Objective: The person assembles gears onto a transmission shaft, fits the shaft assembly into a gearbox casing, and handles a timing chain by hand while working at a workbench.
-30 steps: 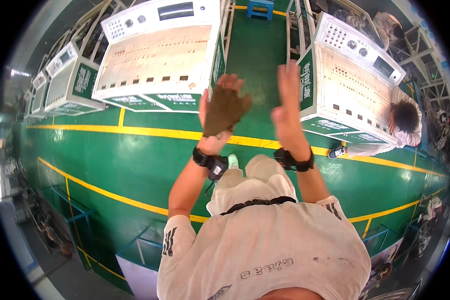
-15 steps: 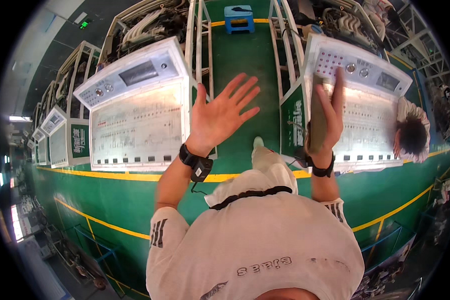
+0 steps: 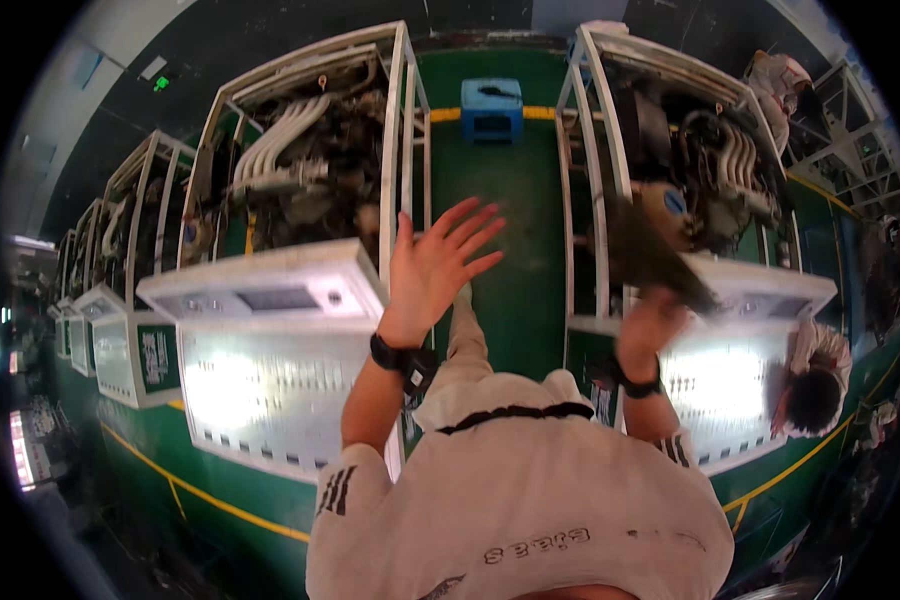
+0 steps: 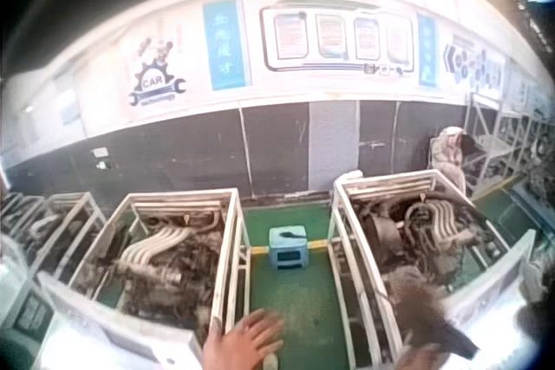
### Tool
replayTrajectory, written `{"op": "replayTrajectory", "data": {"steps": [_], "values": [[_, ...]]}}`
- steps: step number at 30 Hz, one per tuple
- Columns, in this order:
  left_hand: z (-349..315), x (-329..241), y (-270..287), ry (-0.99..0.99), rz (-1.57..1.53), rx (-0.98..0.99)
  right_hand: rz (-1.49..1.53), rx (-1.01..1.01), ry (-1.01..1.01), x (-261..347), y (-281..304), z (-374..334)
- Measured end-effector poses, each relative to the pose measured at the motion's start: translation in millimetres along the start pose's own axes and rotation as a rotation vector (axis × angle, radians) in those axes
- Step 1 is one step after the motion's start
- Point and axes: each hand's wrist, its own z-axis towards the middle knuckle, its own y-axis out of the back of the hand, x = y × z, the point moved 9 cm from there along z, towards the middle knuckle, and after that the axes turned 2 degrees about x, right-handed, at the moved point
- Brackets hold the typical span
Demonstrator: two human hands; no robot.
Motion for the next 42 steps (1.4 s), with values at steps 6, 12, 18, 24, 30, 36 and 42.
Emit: {"op": "replayTrajectory", "data": {"steps": [6,12,18,24,30,36,42], "values": [[183.8,-68.3,33.7,0.115,-0.194,0.065,-0.573,0.645,0.195,-147.2,-183.7,116.9],[324.6,-90.2,119.1,0.311,-0.024,-0.172,-0.294,0.585,-0.384,-315.6,-157.1,214.2],[546.7,-120.8,281.6,0.414,0.665,-0.18,-0.289,0.104,-0.763,-488.3,-37.0,337.1],[750.6,-107.2,562.1,0.597,0.438,-0.647,-0.534,0.053,-0.738,-683.8,15.4,460.1],[904.7,-33.4,764.8,0.547,0.309,-0.976,-0.564,0.249,-1.103,-836.3,21.7,531.5],[1033.5,19.6,841.9,0.756,0.343,-1.006,-0.757,0.344,-1.432,-846.1,85.6,516.9],[1091.9,57.3,941.8,0.835,0.39,-1.119,-1.166,0.376,-1.329,-805.8,98.3,486.4]]}}
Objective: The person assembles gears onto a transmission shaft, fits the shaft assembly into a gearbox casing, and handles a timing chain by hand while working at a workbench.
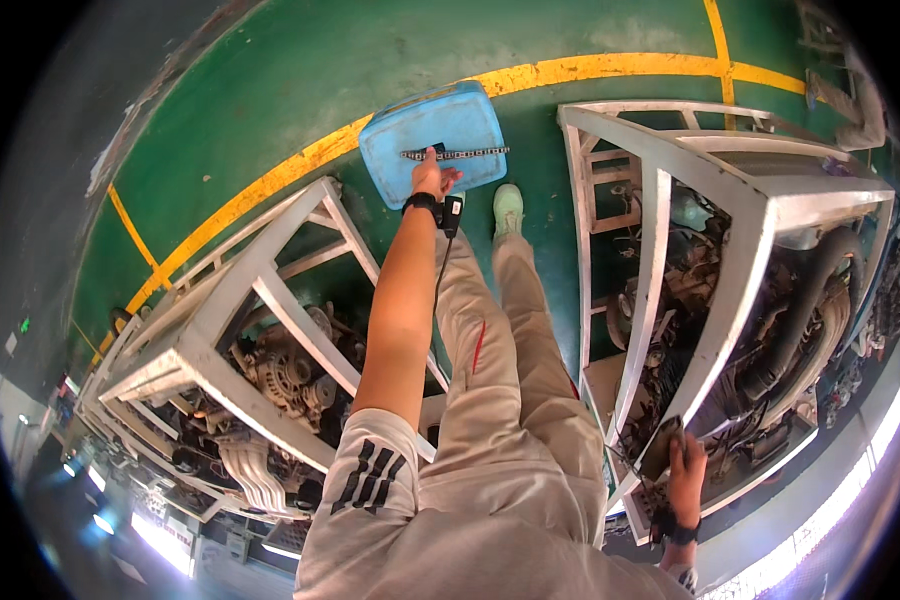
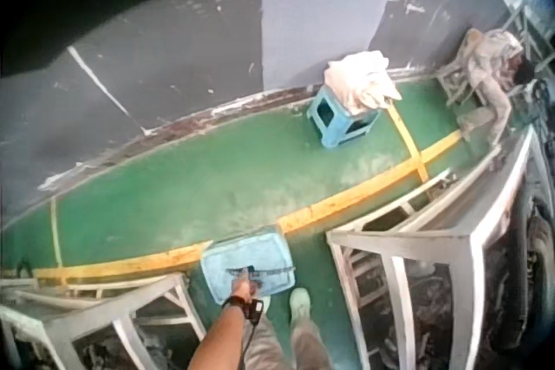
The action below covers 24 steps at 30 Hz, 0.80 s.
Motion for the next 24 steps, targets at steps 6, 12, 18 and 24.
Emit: {"op": "replayTrajectory", "data": {"steps": [6,12,18,24], "values": [[22.0,-7.5,-1.0,-0.144,0.096,-0.089,0.231,0.26,-0.2,64.7,-29.7,21.4],[-101.7,17.5,-12.5,-0.322,0.009,0.226,0.282,0.286,-0.105,86.2,-14.0,26.4],[-285.7,18.7,4.4,-0.233,0.305,0.42,0.273,0.106,-0.019,65.5,48.8,-17.2],[-450.3,-63.1,20.3,-0.312,0.644,0.501,0.364,-0.071,-0.055,52.2,105.3,-79.9]]}}
